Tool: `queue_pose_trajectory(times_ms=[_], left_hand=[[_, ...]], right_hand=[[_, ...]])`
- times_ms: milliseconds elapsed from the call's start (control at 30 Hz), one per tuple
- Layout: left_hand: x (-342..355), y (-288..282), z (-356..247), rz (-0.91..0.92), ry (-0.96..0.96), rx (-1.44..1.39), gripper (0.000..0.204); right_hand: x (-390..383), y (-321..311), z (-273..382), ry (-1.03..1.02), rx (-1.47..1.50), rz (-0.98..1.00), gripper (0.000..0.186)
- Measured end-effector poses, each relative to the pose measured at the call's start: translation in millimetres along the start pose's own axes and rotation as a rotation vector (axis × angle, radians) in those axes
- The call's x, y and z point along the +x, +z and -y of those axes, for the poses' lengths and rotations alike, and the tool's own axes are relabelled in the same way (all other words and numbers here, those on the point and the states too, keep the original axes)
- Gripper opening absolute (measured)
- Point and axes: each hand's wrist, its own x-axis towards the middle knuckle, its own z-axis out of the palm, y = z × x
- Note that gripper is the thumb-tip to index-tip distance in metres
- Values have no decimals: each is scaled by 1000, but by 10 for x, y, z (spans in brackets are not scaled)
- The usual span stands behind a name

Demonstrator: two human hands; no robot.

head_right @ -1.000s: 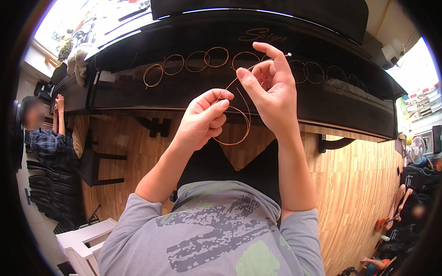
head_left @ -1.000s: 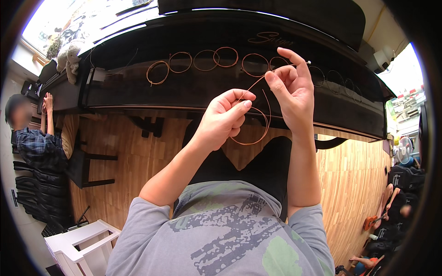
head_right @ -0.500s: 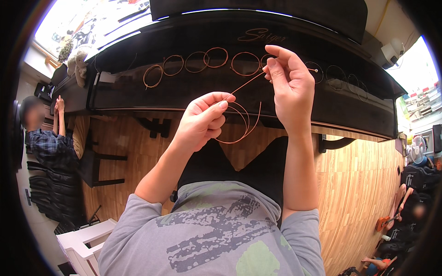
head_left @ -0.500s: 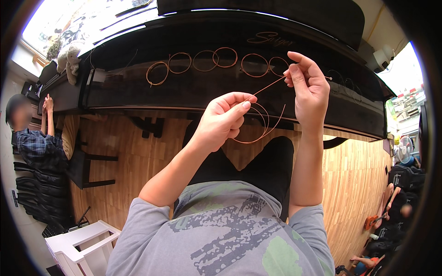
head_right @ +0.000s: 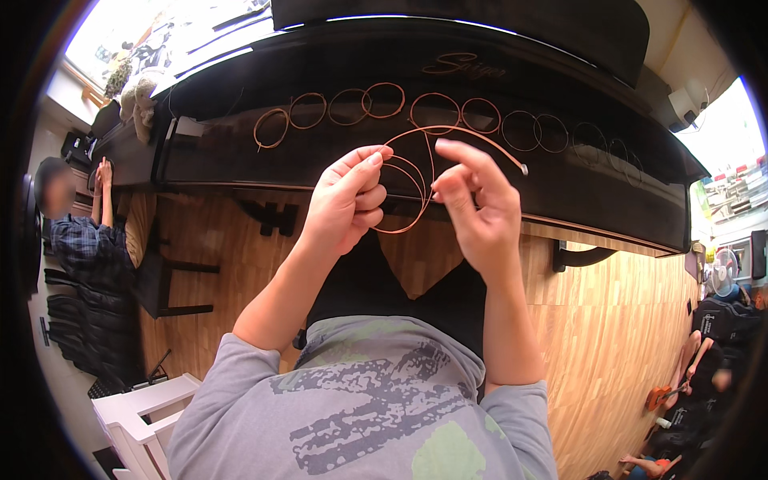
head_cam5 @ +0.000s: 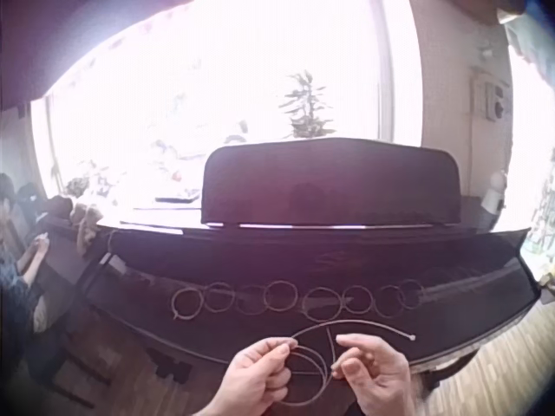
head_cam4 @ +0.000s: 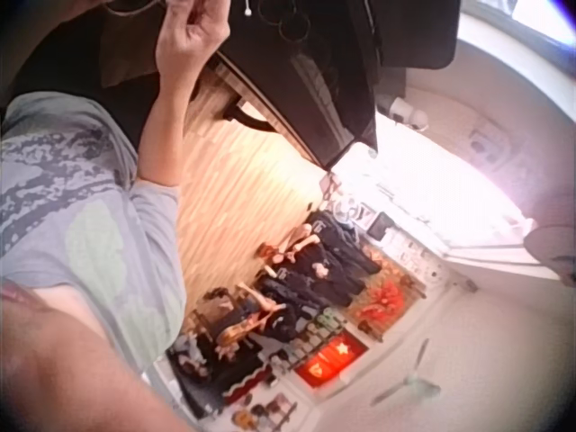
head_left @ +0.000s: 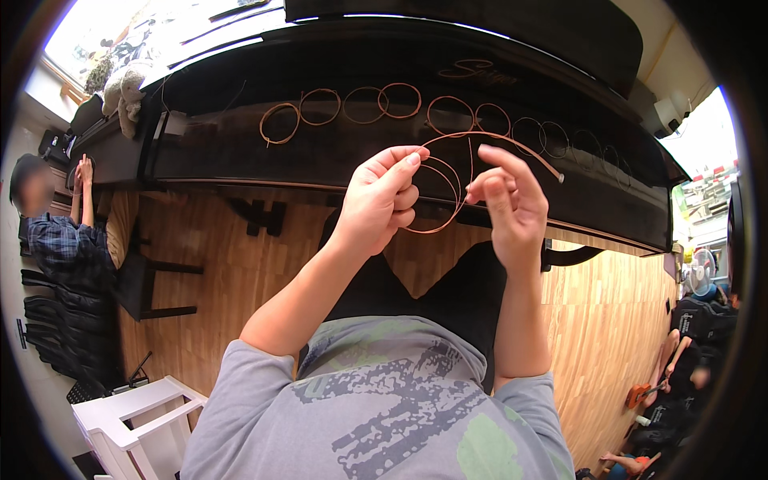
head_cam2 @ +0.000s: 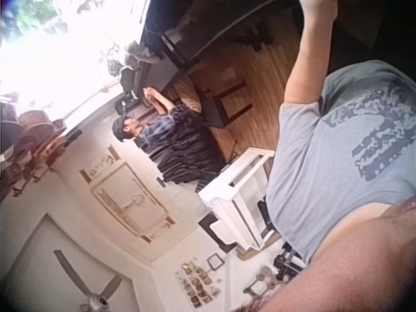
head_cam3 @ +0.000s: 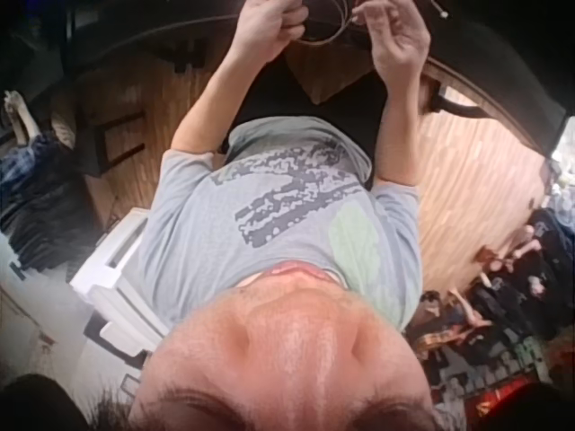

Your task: The person bends and shapes copper wire into circular loops by hand, placing each finished loop on a black piano surface. The person repeats this process multiple times, forming several loops and arranging them in a row.

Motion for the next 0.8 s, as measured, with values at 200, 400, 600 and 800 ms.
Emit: queue_pose_trajectory(times_ms=[200, 400, 600, 800], left_hand=[[16, 40, 13, -22, 49, 1, 16], [16, 3, -1, -42, 99, 69, 16], [20, -73, -47, -58, 117, 79, 16], [27, -124, -56, -40, 135, 56, 16]], right_hand=[[-62, 153, 104, 162, -327, -28, 14], [-5, 100, 69, 95, -382, -65, 24], [13, 29, 65, 144, -313, -106, 26], [39, 27, 93, 158, -275, -145, 27]])
